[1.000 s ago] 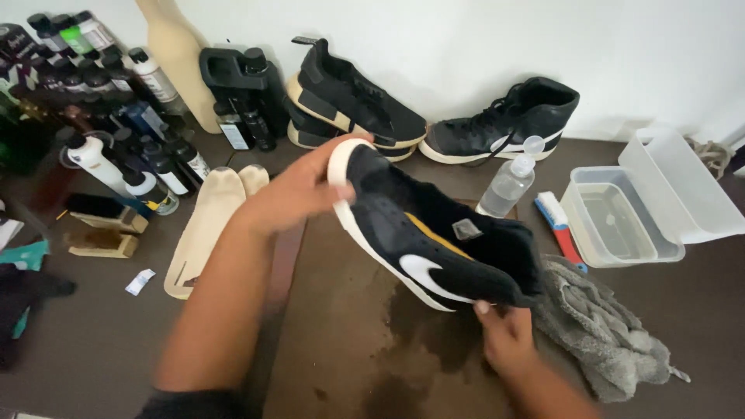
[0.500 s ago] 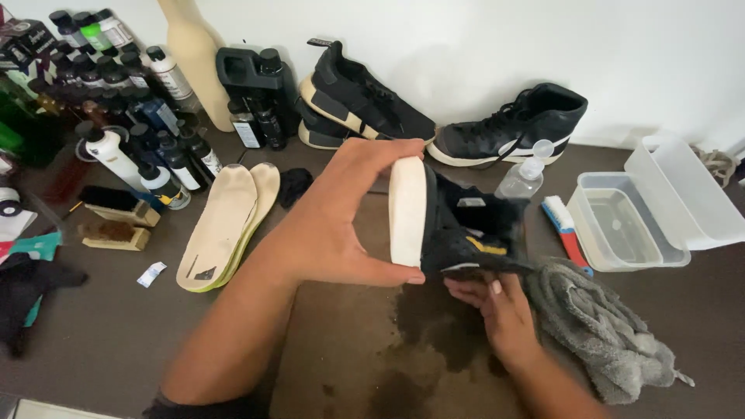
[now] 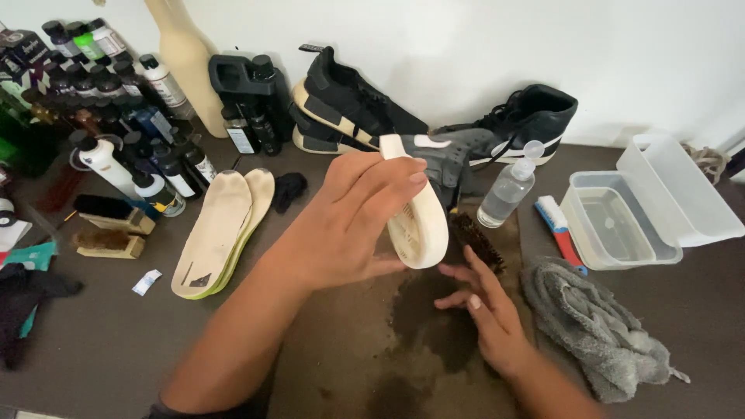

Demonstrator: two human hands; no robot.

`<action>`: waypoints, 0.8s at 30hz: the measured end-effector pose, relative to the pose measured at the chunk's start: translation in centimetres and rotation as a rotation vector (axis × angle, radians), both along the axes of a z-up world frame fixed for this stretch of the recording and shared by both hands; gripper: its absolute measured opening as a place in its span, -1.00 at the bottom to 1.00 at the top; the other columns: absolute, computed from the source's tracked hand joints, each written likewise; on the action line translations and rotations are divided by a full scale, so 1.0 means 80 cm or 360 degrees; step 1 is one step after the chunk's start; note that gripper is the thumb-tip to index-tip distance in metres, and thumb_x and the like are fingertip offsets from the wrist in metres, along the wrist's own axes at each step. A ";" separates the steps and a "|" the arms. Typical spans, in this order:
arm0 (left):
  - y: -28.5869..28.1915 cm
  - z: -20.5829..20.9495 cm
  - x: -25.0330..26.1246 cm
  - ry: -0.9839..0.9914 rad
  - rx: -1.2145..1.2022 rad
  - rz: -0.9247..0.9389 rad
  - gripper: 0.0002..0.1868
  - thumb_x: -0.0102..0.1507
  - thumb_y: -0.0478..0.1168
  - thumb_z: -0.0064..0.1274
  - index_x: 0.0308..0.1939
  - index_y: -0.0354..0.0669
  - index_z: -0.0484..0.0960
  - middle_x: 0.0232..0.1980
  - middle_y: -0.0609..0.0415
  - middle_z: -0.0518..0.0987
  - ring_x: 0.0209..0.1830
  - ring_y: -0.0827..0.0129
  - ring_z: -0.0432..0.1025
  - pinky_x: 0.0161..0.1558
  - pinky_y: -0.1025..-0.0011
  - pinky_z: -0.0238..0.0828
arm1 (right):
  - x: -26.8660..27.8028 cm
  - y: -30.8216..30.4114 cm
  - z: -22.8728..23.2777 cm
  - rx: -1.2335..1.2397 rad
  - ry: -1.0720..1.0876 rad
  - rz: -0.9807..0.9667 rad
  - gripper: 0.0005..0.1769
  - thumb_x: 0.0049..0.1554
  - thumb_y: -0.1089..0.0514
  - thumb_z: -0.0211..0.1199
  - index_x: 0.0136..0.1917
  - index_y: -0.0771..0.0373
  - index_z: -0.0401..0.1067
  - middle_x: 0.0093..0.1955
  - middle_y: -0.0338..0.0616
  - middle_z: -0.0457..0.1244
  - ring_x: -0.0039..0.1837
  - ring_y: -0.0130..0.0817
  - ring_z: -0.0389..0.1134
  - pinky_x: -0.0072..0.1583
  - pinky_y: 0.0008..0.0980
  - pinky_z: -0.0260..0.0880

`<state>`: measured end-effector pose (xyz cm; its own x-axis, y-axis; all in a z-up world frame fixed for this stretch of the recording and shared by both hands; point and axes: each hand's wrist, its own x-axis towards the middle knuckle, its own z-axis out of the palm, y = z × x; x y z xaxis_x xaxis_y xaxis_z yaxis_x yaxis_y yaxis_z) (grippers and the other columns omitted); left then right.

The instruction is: The person cleans the interior of a black high-top sneaker using a brush and a cloth, then wipes the exterior. They place the shoe aside and repeat the interior cleaning on a second black high-top sneaker, finishing by adjusting the tongue and laces.

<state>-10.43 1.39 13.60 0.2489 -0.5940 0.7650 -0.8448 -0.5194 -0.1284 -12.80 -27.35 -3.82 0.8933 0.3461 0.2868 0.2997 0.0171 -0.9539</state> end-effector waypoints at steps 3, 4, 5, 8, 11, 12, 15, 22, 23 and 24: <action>-0.001 -0.006 0.007 -0.0174 0.0001 0.0037 -0.22 0.47 0.10 0.29 0.43 -0.23 0.12 0.43 -0.29 0.38 0.29 -0.06 0.36 0.25 0.05 0.35 | -0.001 0.000 -0.001 -0.0003 -0.0017 0.0035 -0.19 0.27 -0.15 -0.01 0.65 0.19 -0.10 0.39 0.21 0.28 -0.02 -0.11 0.57 0.18 -0.16 0.53; -0.002 -0.007 0.009 -0.0174 0.0001 0.0035 -0.22 0.47 0.10 0.29 0.43 -0.23 0.12 0.43 -0.29 0.38 0.29 -0.06 0.36 0.25 0.05 0.35 | -0.001 0.000 -0.001 -0.0003 -0.0017 0.0033 -0.19 0.27 -0.15 -0.01 0.65 0.19 -0.10 0.39 0.21 0.28 -0.02 -0.11 0.57 0.18 -0.16 0.53; -0.002 -0.008 0.011 -0.0248 -0.0001 0.0049 -0.28 0.48 0.07 0.29 0.38 -0.23 0.16 0.42 -0.30 0.38 0.26 -0.05 0.37 0.21 0.05 0.38 | -0.002 -0.001 0.000 -0.0040 -0.0026 0.0025 -0.19 0.27 -0.17 -0.01 0.64 0.21 -0.07 0.38 0.19 0.29 -0.02 -0.15 0.57 0.19 -0.19 0.52; -0.003 -0.013 0.017 -0.0353 -0.0010 0.0080 -0.40 0.50 0.08 0.16 0.34 -0.24 0.23 0.42 -0.28 0.37 0.21 -0.04 0.39 0.15 0.06 0.41 | -0.004 0.000 0.001 -0.0034 -0.0006 0.0028 -0.21 0.26 -0.15 0.00 0.63 0.24 -0.02 0.36 0.16 0.31 -0.02 -0.17 0.55 0.19 -0.19 0.51; -0.004 -0.011 0.017 -0.0420 -0.0025 0.0104 -0.45 0.53 0.12 -0.05 0.34 -0.28 0.29 0.41 -0.24 0.41 0.17 0.01 0.41 0.12 0.09 0.43 | -0.006 0.000 0.003 -0.0045 -0.0021 0.0045 -0.26 0.27 -0.09 0.00 0.61 0.27 0.02 0.33 0.14 0.32 -0.02 -0.19 0.53 0.18 -0.21 0.50; -0.005 -0.009 0.017 -0.0456 -0.0032 0.0111 -0.45 0.53 0.12 -0.13 0.34 -0.31 0.33 0.38 -0.24 0.44 0.14 0.05 0.41 0.11 0.12 0.44 | -0.005 0.000 0.004 -0.0101 -0.0067 0.0051 -0.28 0.28 -0.07 -0.01 0.60 0.27 0.04 0.33 0.12 0.34 -0.03 -0.22 0.53 0.17 -0.25 0.48; -0.005 -0.015 0.019 -0.0479 -0.0003 0.0117 -0.51 0.54 0.05 -0.06 0.32 -0.29 0.34 0.39 -0.23 0.43 0.16 0.08 0.36 0.12 0.10 0.45 | -0.007 -0.001 0.007 -0.0141 -0.0063 0.0075 -0.27 0.28 -0.12 -0.02 0.59 0.26 0.07 0.32 0.13 0.34 -0.02 -0.26 0.53 0.19 -0.24 0.44; -0.010 -0.028 0.029 -0.0617 -0.0091 0.0136 -0.41 0.53 -0.12 0.27 0.38 0.01 0.13 0.43 -0.22 0.38 0.19 0.15 0.26 0.11 0.17 0.46 | -0.008 0.000 0.008 -0.0171 -0.0060 0.0087 -0.28 0.27 -0.12 0.00 0.59 0.23 0.10 0.31 0.08 0.36 -0.01 -0.28 0.52 0.18 -0.25 0.46; -0.010 -0.030 0.030 -0.0633 -0.0084 0.0146 -0.46 0.52 -0.27 0.20 0.38 0.01 0.14 0.43 -0.22 0.37 0.16 0.15 0.26 0.10 0.18 0.46 | -0.008 0.000 0.007 -0.0170 -0.0076 0.0086 -0.29 0.26 -0.12 0.01 0.58 0.25 0.12 0.29 0.11 0.36 -0.02 -0.28 0.52 0.17 -0.26 0.48; -0.010 -0.031 0.032 -0.0648 -0.0077 0.0156 -0.48 0.51 -0.42 0.13 0.37 0.00 0.16 0.43 -0.23 0.36 0.13 0.15 0.25 0.09 0.19 0.46 | -0.008 0.000 0.007 -0.0168 -0.0091 0.0086 -0.29 0.26 -0.11 0.02 0.57 0.26 0.13 0.27 0.13 0.37 -0.03 -0.28 0.52 0.15 -0.27 0.50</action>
<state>-7.91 0.57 11.11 -0.0259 -0.5437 0.8389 -0.6762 -0.6085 -0.4152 -13.42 -27.35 -3.29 0.8557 0.4243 0.2963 0.3550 -0.0646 -0.9326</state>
